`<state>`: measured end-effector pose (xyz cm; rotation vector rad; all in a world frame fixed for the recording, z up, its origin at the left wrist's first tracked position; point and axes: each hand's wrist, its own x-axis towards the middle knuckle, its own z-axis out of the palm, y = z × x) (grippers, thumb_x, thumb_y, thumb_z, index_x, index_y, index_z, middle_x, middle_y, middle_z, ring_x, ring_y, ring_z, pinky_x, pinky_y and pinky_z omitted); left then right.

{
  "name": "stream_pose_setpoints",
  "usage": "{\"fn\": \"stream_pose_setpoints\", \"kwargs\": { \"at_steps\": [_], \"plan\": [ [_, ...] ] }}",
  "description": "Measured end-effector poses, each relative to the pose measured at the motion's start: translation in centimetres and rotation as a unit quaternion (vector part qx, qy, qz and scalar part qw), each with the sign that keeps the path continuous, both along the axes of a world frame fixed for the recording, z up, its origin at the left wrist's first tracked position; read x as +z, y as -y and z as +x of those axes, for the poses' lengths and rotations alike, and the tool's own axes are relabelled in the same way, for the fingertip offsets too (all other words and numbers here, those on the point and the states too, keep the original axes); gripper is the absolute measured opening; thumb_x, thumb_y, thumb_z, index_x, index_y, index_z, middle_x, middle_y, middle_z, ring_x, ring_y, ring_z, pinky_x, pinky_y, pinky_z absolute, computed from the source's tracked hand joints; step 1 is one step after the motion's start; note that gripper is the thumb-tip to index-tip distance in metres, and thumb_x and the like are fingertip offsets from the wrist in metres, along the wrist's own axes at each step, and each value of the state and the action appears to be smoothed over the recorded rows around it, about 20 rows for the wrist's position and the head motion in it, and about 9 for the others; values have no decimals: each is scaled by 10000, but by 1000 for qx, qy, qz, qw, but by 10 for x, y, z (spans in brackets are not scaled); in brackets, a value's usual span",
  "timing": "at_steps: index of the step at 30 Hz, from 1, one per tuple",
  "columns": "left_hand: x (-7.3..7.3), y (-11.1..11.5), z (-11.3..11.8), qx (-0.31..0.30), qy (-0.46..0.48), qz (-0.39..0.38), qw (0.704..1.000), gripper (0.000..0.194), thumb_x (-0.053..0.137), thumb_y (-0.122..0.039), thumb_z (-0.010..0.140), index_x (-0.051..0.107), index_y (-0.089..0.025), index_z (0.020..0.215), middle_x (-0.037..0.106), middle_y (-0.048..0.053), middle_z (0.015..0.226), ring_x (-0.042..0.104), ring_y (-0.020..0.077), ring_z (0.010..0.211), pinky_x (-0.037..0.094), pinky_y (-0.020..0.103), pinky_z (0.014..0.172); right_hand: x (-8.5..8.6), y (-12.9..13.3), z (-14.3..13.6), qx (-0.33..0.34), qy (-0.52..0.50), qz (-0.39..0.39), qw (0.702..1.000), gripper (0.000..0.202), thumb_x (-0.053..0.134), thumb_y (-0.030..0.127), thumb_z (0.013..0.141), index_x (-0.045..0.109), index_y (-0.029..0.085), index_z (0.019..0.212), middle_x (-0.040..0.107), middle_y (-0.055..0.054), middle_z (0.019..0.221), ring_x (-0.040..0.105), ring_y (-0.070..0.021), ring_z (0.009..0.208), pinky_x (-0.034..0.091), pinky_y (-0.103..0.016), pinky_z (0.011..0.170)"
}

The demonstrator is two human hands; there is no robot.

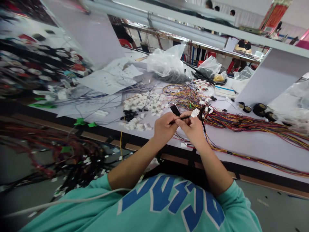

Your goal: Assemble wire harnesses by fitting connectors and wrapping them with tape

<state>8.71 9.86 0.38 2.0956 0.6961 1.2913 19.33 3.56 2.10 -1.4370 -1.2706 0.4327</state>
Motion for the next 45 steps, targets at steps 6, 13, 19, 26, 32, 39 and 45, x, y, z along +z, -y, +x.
{"fn": "stream_pose_setpoints", "kwargs": {
  "at_steps": [6,13,19,26,32,39,45],
  "plan": [
    [-1,2,-4,-49,148,-192,969,375,655,-348,675,515,-201,990,577,24,915,550,85,652,460,233,616,-2,-10,3,-49,48,38,997,233,519,411,758,535,196,671,587,-10,701,570,-129,635,447,-265,603],
    [10,-31,-18,-346,90,-513,780,579,601,-670,577,544,-151,828,547,14,599,510,114,451,359,216,372,-1,-13,2,14,-5,40,999,246,604,434,697,517,215,630,607,2,647,594,-141,624,470,-285,616],
    [-9,-28,-18,-309,144,-386,857,583,759,-527,455,548,-168,862,533,-10,672,474,91,541,376,215,461,-10,-28,8,4,-220,-15,975,356,661,477,601,413,223,624,554,53,505,540,-119,452,468,-276,506],
    [-8,-17,-26,-252,-24,-198,947,530,693,-522,576,508,-181,937,492,-2,789,418,89,606,364,225,561,0,-24,16,25,-49,-3,998,233,644,359,635,480,203,579,568,27,617,540,-124,624,441,-294,660],
    [7,-16,-14,31,-90,4,996,248,543,-352,753,479,-178,588,478,4,612,445,132,626,327,260,601,16,-24,1,14,141,31,989,190,611,305,698,503,207,576,563,-15,736,531,-168,778,438,-326,736],
    [26,-34,-34,32,-40,-159,986,252,595,-351,693,518,-164,542,481,-41,457,435,91,462,308,221,482,0,-27,-8,57,177,1,983,221,534,387,785,587,205,899,604,-34,813,553,-162,762,457,-298,700],
    [25,-45,-47,-29,24,-264,964,315,614,-382,656,513,-144,476,514,-18,421,462,79,407,346,198,444,-1,-33,-8,82,206,-41,974,244,479,352,819,624,224,969,671,-55,960,604,-211,913,448,-343,802]
  ]
}}
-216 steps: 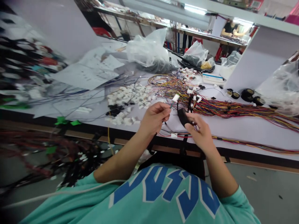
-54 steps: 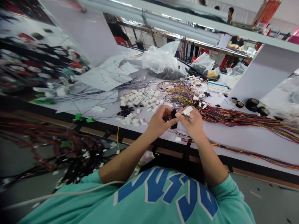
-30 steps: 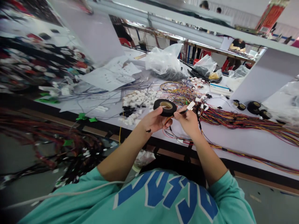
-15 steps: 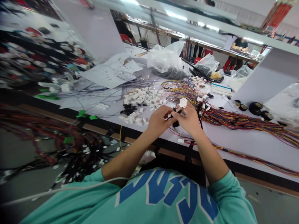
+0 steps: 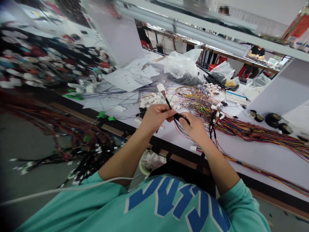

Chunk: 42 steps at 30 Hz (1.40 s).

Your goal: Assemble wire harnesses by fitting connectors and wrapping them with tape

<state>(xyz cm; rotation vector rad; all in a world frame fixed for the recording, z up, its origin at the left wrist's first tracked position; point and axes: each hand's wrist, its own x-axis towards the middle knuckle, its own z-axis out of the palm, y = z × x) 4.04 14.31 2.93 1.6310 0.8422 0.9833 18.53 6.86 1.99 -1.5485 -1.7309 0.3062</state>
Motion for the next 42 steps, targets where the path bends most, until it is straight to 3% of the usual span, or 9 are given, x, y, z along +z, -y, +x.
{"fn": "stream_pose_setpoints", "kwargs": {
  "at_steps": [4,9,14,18,23,28,32,35,42],
  "plan": [
    [1,0,-8,3,-17,15,1000,294,593,-374,675,551,-141,500,531,-11,435,467,87,414,353,204,440,4,-20,8,92,-46,-49,993,219,488,308,803,660,220,908,685,-26,953,617,-186,910,444,-338,836],
    [11,-8,-17,-43,-51,182,981,131,651,-301,617,649,-183,560,644,11,636,570,152,687,447,273,666,-5,-52,6,202,-79,-68,974,143,550,277,741,670,210,776,672,-5,937,596,-161,935,429,-318,870],
    [5,-23,-24,-110,-24,93,989,211,622,-361,643,654,-163,578,638,28,625,580,153,650,453,275,625,-16,-52,6,94,-43,-77,992,184,541,309,746,623,173,839,647,-15,786,593,-141,723,474,-297,699],
    [-5,-28,-21,-94,-4,52,994,252,644,-387,619,625,-144,554,580,3,535,531,111,546,417,227,535,-17,-25,8,57,48,45,996,296,513,230,748,551,186,1038,638,-76,956,600,-179,848,486,-360,761],
    [-6,-27,-14,-96,30,10,995,304,664,-402,580,559,-136,478,523,-12,472,465,78,459,367,196,457,-2,5,-15,167,288,195,923,318,421,125,825,533,249,1096,573,-49,1202,447,-182,1199,334,-410,1017],
    [-11,-23,-12,-72,66,-48,994,266,660,-372,578,568,-136,495,554,4,473,430,64,394,348,190,399,17,18,-34,236,444,245,829,289,345,121,889,595,240,809,665,-10,801,574,-145,856,396,-312,890],
    [-17,-16,-16,-49,87,-65,993,289,630,-402,604,549,-143,506,562,18,464,467,83,402,383,208,424,24,26,-12,196,369,159,894,183,424,231,858,589,198,932,658,-49,768,571,-170,745,373,-345,764],
    [-13,-7,-21,-50,65,-10,997,260,603,-387,647,587,-147,549,560,9,470,481,91,425,398,219,461,21,15,10,114,294,79,946,344,476,423,819,570,191,1055,680,-72,863,591,-207,790,356,-365,785],
    [-2,-6,-23,-88,45,136,986,214,624,-379,669,662,-174,620,646,24,650,599,144,683,478,259,682,-8,-47,8,167,135,24,976,173,480,262,783,643,216,819,664,-52,926,592,-185,886,426,-319,785]
  ]
}}
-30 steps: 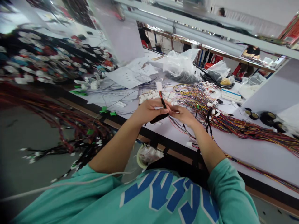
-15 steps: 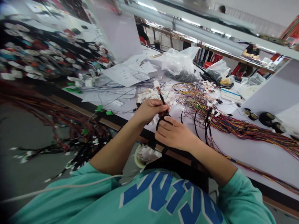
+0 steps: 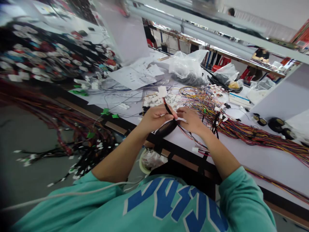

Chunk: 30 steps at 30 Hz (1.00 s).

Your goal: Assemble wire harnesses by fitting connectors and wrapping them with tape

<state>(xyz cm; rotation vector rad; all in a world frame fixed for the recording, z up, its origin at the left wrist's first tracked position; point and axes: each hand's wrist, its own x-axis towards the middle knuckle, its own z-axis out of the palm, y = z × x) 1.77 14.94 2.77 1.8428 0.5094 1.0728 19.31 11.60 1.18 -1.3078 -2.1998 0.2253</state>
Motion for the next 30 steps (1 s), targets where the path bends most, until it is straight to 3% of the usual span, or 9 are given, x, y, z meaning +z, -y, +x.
{"fn": "stream_pose_setpoints", "kwargs": {
  "at_steps": [5,8,10,13,17,20,23,26,30],
  "plan": [
    [-17,-3,11,-14,83,-160,983,348,617,-503,664,621,-157,694,632,25,668,613,129,617,499,233,559,-6,10,4,-33,-58,-47,997,192,447,249,805,609,196,894,653,-36,796,603,-172,733,483,-323,694],
    [-24,-2,16,-5,90,-227,970,375,649,-513,623,589,-154,715,612,4,648,585,96,538,476,195,489,1,34,8,-58,-22,41,997,354,467,202,776,526,174,1124,630,-108,1043,596,-209,923,478,-385,801],
    [-25,-1,17,6,90,-252,963,365,667,-488,605,572,-150,703,602,-6,631,555,76,494,460,180,460,7,50,3,-29,65,117,991,439,474,147,764,483,213,1198,556,-110,1215,509,-225,1124,400,-432,941],
    [-22,1,17,21,96,-274,957,337,686,-441,587,554,-143,673,600,-13,622,530,60,465,441,166,431,14,67,-14,61,219,206,952,342,408,97,827,547,262,1093,601,-39,1162,456,-172,1189,320,-399,1024],
    [-19,3,20,22,136,-323,936,339,720,-401,560,532,-139,665,581,-33,587,541,58,447,423,150,413,22,78,-34,117,347,296,882,238,371,140,881,594,217,845,670,-12,877,568,-146,936,389,-305,902],
    [-22,4,21,2,161,-389,907,370,758,-384,520,509,-142,646,569,-39,561,572,84,466,426,163,416,30,86,-30,92,334,233,909,220,361,166,877,576,203,908,654,-10,774,570,-143,749,385,-306,720],
    [-28,4,20,-14,181,-408,895,388,774,-395,502,505,-149,634,563,-43,539,556,85,451,448,194,448,35,86,-11,11,252,142,957,297,404,335,864,541,166,1066,672,-52,829,582,-170,744,344,-324,698],
    [-28,5,18,-22,197,-327,924,369,753,-437,533,543,-150,632,571,-34,531,542,82,474,450,206,494,30,69,9,-61,190,67,978,430,409,456,853,540,147,1123,684,-91,915,596,-193,772,332,-330,710],
    [-20,4,15,-13,160,-155,975,276,677,-401,650,593,-140,614,615,1,578,539,86,557,436,215,573,13,31,15,-35,100,7,994,277,402,305,861,629,211,990,667,-62,941,582,-187,878,348,-329,771]
  ]
}}
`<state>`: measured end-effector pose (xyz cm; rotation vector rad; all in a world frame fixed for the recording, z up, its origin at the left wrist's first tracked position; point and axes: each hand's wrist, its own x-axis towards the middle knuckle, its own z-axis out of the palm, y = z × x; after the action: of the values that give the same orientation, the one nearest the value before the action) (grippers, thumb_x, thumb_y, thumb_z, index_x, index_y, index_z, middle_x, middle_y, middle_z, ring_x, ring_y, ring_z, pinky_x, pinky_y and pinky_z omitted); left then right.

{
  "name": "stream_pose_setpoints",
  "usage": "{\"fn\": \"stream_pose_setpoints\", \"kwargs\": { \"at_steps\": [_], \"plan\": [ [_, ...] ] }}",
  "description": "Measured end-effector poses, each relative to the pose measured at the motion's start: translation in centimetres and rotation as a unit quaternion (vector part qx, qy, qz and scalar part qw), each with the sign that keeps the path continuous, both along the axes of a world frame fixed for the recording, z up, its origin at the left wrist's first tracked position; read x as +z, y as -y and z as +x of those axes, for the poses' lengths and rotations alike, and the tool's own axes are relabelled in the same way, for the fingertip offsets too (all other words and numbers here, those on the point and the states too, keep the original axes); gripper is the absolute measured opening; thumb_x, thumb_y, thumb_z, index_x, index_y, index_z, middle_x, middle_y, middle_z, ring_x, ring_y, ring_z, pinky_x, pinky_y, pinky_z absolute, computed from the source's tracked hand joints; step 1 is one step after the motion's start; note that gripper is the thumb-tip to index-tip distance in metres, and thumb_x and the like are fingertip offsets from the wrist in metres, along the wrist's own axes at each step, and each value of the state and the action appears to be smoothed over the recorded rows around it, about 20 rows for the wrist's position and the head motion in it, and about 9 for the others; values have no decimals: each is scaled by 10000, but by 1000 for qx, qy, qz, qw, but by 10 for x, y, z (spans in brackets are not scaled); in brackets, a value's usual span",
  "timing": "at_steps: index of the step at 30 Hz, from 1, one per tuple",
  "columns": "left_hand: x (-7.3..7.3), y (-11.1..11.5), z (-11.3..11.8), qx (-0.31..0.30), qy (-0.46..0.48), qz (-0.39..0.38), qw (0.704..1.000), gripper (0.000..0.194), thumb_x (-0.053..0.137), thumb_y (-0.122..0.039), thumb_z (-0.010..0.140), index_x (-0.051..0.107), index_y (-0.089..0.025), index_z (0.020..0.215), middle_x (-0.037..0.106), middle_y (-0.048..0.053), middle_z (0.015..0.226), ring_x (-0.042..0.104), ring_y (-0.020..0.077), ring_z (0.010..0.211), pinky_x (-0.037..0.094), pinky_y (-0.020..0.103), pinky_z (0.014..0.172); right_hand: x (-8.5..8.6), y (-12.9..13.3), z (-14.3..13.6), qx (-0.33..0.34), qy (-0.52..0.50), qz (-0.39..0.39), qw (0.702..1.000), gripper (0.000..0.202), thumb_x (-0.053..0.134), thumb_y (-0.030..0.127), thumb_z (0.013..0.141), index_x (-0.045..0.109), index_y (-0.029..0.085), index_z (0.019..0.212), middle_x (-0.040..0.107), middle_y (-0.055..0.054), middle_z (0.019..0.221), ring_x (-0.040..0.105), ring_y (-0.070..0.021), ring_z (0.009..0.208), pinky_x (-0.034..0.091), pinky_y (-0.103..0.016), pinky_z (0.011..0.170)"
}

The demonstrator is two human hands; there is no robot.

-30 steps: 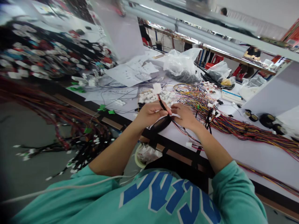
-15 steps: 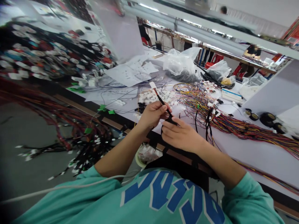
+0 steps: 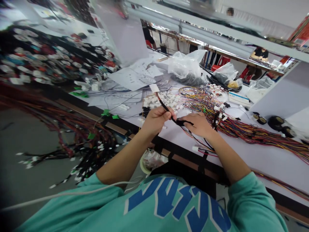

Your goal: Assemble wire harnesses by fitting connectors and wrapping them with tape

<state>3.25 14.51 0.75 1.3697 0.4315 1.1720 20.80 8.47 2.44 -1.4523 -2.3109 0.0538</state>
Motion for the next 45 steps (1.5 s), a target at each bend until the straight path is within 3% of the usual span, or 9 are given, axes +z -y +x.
{"fn": "stream_pose_setpoints", "kwargs": {
  "at_steps": [4,9,13,18,23,27,33,40,45],
  "plan": [
    [7,-9,1,-1,-46,35,998,220,636,-345,682,609,-135,625,611,0,580,516,83,551,424,221,579,-12,-15,-11,-17,-185,-61,981,198,496,323,783,629,176,793,620,-50,815,551,-170,773,397,-308,718],
    [5,-15,10,-21,1,-64,998,315,701,-424,599,578,-137,635,599,-9,573,567,97,560,455,226,580,-13,2,-15,-39,-437,-222,871,283,507,441,776,605,179,733,576,6,685,524,-125,656,419,-285,667],
    [0,-6,17,-38,29,-141,989,435,711,-526,555,583,-154,741,608,-16,594,597,117,546,476,243,562,-13,8,-17,-19,-508,-260,821,183,672,345,647,597,187,700,561,38,628,527,-105,616,427,-267,654],
    [-7,10,13,-23,-90,-34,995,409,657,-526,625,659,-140,759,660,22,650,604,123,625,466,225,600,-21,5,-19,-68,-548,-256,793,173,685,315,601,585,184,657,549,48,586,531,-94,575,440,-269,642],
    [-8,8,7,4,-192,10,981,299,639,-433,648,670,-136,638,662,17,628,584,127,612,441,218,578,-22,9,-13,-79,-425,-208,878,184,576,332,722,591,174,816,616,-8,709,586,-141,686,466,-326,702],
    [-8,1,9,-1,-199,-29,980,307,647,-413,610,594,-128,511,570,-7,492,504,91,481,397,206,483,-11,24,-12,-19,-104,29,994,280,500,180,785,551,184,1060,603,-100,1112,533,-211,1059,387,-418,917],
    [-5,0,11,-46,-156,-85,983,295,674,-412,564,606,-126,535,546,-10,459,465,75,417,372,195,418,12,54,-36,163,263,135,941,298,321,105,888,596,219,908,671,-36,908,568,-149,923,345,-316,898],
    [-7,6,4,-68,-155,-33,985,229,651,-362,633,656,-135,663,596,15,510,526,105,461,428,221,465,13,54,-9,-56,146,3,988,466,451,479,822,530,126,1117,680,-123,864,590,-239,782,323,-379,773],
    [6,8,4,-27,-208,138,968,107,603,-245,692,698,-194,686,657,20,647,578,137,620,474,269,646,-6,10,3,-42,31,20,998,258,441,222,806,610,195,1000,648,-96,1063,558,-228,994,321,-383,853]
  ]
}}
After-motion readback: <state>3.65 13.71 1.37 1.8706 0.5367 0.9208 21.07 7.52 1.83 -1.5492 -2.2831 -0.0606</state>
